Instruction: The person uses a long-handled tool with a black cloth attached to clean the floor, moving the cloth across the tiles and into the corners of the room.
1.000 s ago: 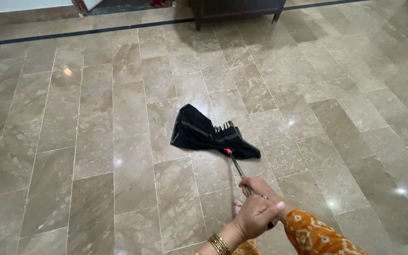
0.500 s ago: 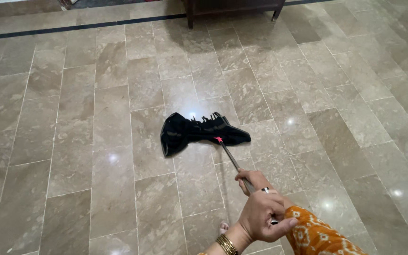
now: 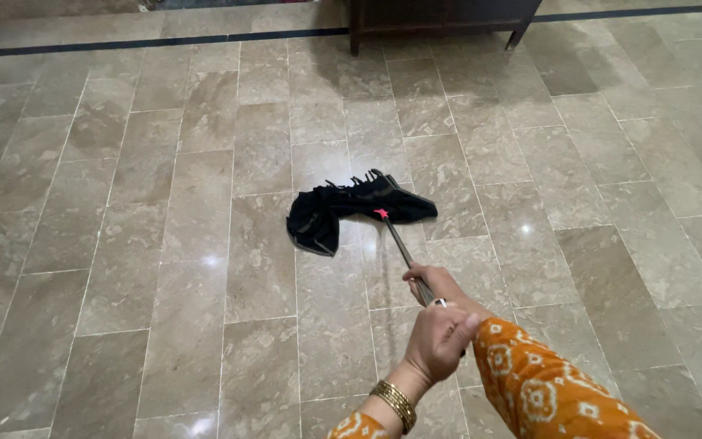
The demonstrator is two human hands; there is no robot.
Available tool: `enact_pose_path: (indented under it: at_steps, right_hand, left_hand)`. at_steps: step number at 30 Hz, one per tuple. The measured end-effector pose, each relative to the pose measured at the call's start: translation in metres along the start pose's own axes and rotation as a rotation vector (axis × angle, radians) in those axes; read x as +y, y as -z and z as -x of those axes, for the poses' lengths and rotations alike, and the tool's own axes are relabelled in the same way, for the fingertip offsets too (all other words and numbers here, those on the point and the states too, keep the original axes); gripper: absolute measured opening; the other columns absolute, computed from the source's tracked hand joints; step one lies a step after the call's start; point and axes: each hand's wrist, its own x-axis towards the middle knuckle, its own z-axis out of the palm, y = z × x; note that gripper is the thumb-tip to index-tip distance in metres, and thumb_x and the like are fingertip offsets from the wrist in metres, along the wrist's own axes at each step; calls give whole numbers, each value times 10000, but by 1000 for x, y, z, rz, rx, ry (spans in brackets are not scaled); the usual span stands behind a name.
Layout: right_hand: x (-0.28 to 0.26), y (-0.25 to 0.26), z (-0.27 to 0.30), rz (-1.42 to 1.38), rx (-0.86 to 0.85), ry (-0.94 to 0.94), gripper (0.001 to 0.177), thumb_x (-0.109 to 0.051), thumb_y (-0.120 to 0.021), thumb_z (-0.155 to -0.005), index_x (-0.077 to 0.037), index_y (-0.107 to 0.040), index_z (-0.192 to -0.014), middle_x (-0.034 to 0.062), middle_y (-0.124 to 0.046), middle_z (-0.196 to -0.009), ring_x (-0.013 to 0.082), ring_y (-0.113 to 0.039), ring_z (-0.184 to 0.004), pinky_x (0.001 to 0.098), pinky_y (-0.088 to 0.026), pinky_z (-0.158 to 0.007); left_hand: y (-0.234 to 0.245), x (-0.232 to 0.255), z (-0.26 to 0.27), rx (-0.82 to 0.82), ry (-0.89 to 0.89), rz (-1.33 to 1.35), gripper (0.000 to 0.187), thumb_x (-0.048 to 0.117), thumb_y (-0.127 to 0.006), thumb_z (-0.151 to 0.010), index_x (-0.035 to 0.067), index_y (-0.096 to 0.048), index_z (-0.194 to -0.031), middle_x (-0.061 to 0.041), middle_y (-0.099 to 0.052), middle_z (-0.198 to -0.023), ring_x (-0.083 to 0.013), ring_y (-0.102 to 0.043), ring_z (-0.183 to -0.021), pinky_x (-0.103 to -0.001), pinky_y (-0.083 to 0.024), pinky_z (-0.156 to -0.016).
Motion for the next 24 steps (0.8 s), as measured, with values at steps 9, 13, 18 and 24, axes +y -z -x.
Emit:
enact_pose_path:
  at_steps: [9, 13, 18, 24]
  right_hand:
    - [-69, -3, 81, 105, 291, 372, 190, -196, -698, -929, -62, -694, -1064, 167, -724, -1090, 330, -659, -948, 414, -521, -834]
    - [-87, -7, 141, 162, 231, 381, 225, -194, -733, -931, -79, -698, -1121, 164, -678, -1104, 307, -600, -1047, 404, -492, -915]
    - [-94, -33, 210, -357, -55, 277, 335, -42, -652, -927, -35, -621, -1261, 113, -594, -1223, 182, -600, -1161, 293, -492, -1043]
    - [-89, -68, 303, -809, -229, 145, 312, -58, -552, -969, 36, -599, -1263, 139, -588, -1283, 216, -593, -1255, 312, -503, -1107]
  left_hand:
    - [-3, 64, 25, 93, 173, 75, 654, 457, -504, -1014, -3, -524, -549, -123, -459, -464, -246, -471, -422, -405, -358, -474]
    - [-17, 98, 64, 85, 201, 88, 657, 461, -488, -1014, 1, -515, -546, -139, -483, -480, -258, -522, -482, -404, -405, -536]
    - [-24, 136, 130, 148, 145, 85, 586, 445, -526, -991, -13, -493, -627, -172, -522, -606, -293, -580, -659, -417, -446, -690]
    - [-40, 179, 219, -4, 138, -3, 702, 497, -507, -1021, -39, -524, -569, -161, -494, -540, -269, -573, -638, -384, -468, -733]
